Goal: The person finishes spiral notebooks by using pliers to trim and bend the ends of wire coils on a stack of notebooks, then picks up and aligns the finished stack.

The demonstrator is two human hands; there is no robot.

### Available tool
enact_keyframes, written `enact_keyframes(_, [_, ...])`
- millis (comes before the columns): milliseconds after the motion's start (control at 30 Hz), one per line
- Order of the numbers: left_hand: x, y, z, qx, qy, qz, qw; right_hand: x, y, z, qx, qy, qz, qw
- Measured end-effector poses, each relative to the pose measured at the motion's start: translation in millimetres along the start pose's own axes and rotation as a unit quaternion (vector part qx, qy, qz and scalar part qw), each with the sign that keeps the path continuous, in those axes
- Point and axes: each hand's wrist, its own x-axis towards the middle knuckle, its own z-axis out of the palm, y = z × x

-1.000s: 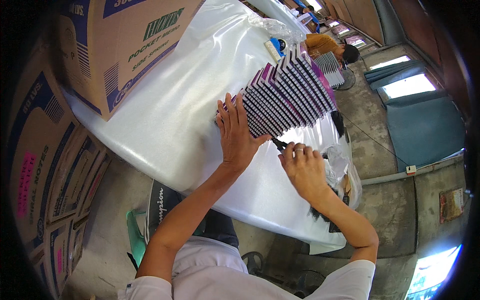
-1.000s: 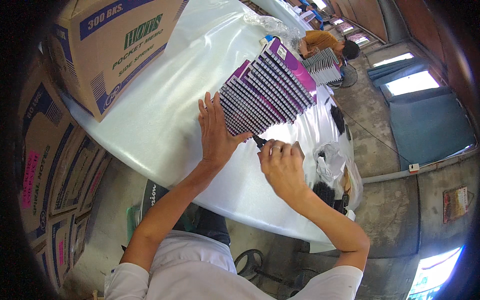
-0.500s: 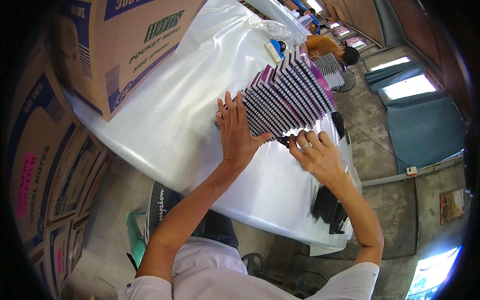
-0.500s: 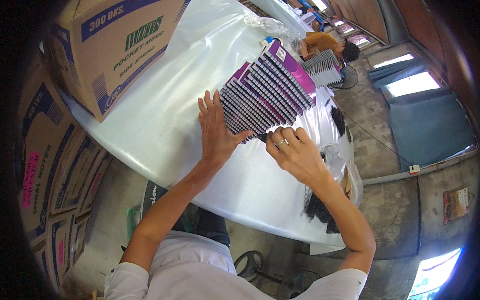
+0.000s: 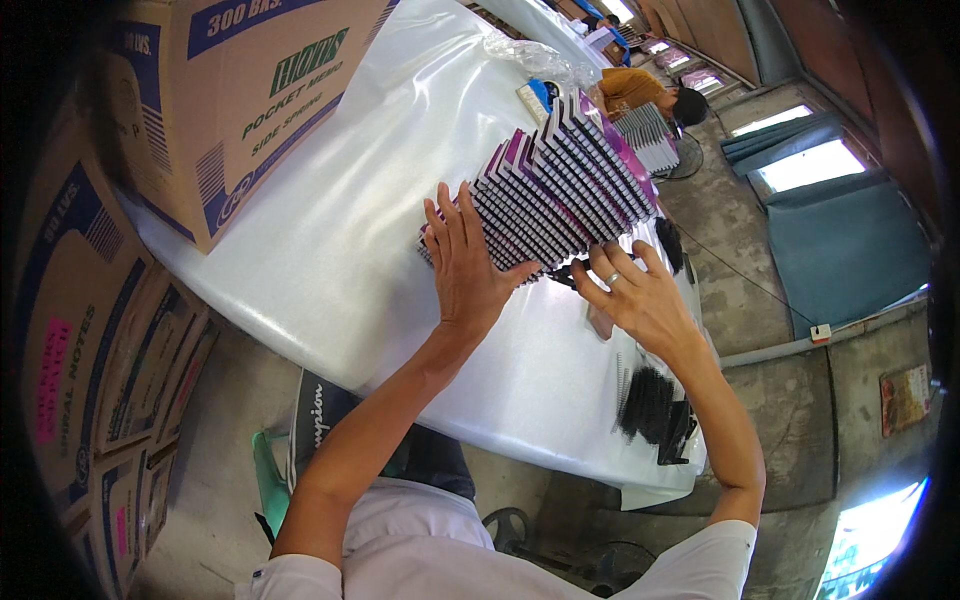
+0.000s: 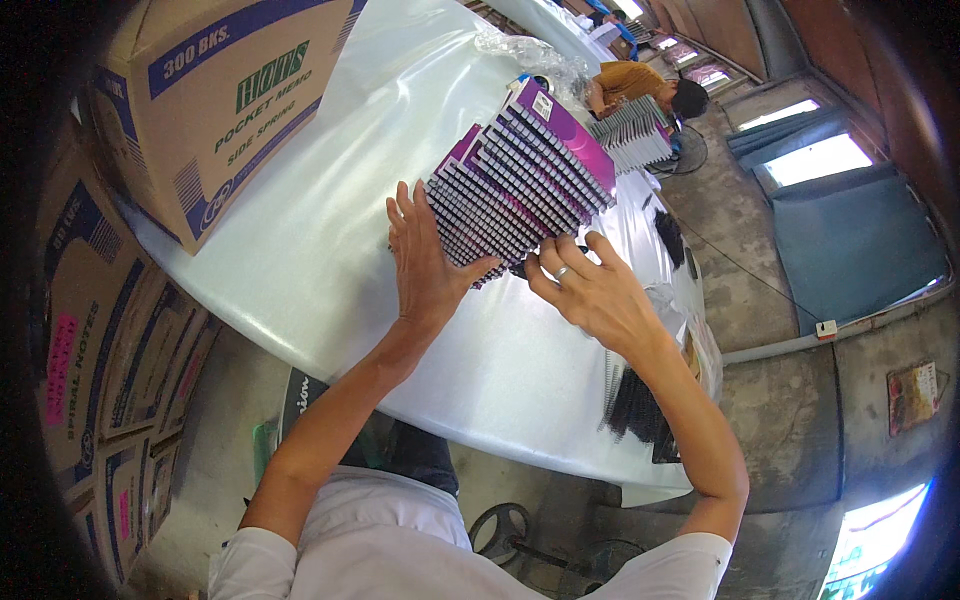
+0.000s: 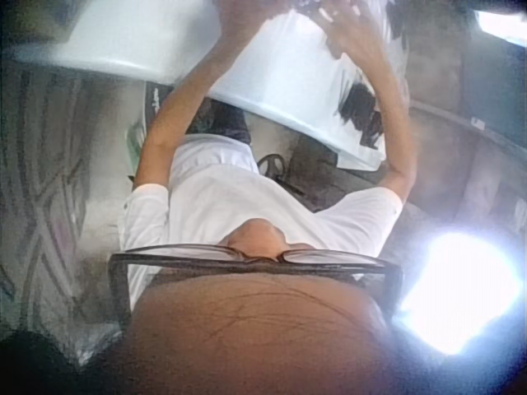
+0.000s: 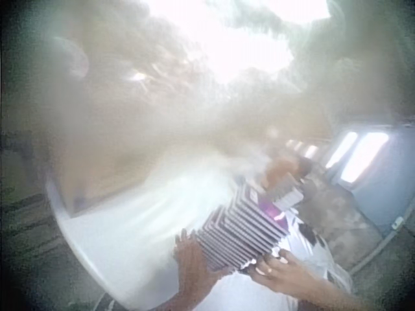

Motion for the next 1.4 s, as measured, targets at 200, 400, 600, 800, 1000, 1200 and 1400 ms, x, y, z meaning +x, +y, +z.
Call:
enact_keyframes(200, [-1,3,0,0.001,-0.002,-0.003,1.000,-2,-19,2,0.025,-0.050,0.072,0.996])
enact_keyframes(400, [-2,-2,1,-0.014,0.017,0.006,1.000,9,-41,-8,0.065,-0.135,0.175,0.973])
enact_keyframes(600, [2,-1,7,-0.028,0.024,0.007,0.999,-1,-4,-10,-0.032,0.044,0.036,0.998])
enact_keyframes(800, [2,2,3,-0.016,0.008,-0.008,1.000,0,-3,-6,-0.049,0.039,0.018,0.998])
enact_keyframes(1000, [2,6,1,-0.022,0.018,-0.003,1.000,8,-41,-12,-0.004,-0.158,0.157,0.975])
enact_keyframes(1200, [7,12,-7,-0.029,0.007,-0.006,1.000,3,-5,-29,0.027,0.002,0.130,0.991])
enact_keyframes(1400, [11,9,-1,-0.023,0.018,0.002,1.000,-8,10,-14,-0.021,0.021,0.030,0.999])
